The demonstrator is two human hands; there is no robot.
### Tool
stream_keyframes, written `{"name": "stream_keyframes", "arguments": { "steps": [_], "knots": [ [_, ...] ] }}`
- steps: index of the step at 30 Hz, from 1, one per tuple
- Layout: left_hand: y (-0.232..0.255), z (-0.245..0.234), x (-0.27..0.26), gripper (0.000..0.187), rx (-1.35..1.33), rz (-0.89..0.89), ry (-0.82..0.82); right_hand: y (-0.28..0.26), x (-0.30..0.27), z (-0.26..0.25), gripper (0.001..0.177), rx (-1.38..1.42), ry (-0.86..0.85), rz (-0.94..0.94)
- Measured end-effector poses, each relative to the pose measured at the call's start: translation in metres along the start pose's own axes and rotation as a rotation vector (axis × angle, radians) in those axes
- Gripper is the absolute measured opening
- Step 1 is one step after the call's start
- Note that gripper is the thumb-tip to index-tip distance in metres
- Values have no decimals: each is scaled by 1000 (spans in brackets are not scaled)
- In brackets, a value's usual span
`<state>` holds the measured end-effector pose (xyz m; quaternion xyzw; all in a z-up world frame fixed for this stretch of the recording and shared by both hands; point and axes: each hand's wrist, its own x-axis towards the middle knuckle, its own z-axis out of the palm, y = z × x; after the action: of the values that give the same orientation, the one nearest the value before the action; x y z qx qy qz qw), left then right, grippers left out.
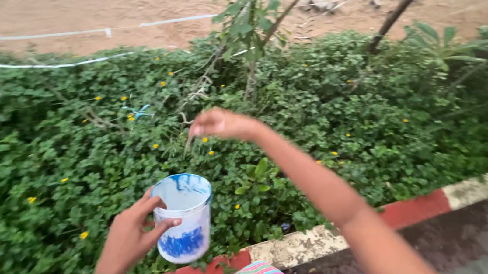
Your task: The person scoops water from a bucket into a container and splashes water onto plants by hand.
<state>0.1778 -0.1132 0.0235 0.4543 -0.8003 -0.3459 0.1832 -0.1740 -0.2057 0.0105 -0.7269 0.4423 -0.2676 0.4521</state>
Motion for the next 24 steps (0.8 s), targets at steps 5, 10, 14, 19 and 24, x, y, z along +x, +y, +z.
{"name": "stream_keyframes", "arguments": {
  "steps": [5, 10, 14, 19, 24],
  "knots": [
    [-10, 9, 71, 52, 84, 72, -297, 74, -18, 84, 31, 812, 34, 321],
    [-38, 0, 141, 54, -627, -285, -407, 94, 48, 100, 25, 1020, -15, 226],
    [-28, -104, 96, 41, -475, 30, -146, 31, 146, 90, 23, 936, -44, 133],
    [-40, -200, -27, 42, -205, 39, 287, -141, 276, 6, 27, 1116, -392, -190],
    [-124, -212, -84, 42, -520, -193, 535, -185, 329, 44, 38, -360, -45, -331]
  ]
}}
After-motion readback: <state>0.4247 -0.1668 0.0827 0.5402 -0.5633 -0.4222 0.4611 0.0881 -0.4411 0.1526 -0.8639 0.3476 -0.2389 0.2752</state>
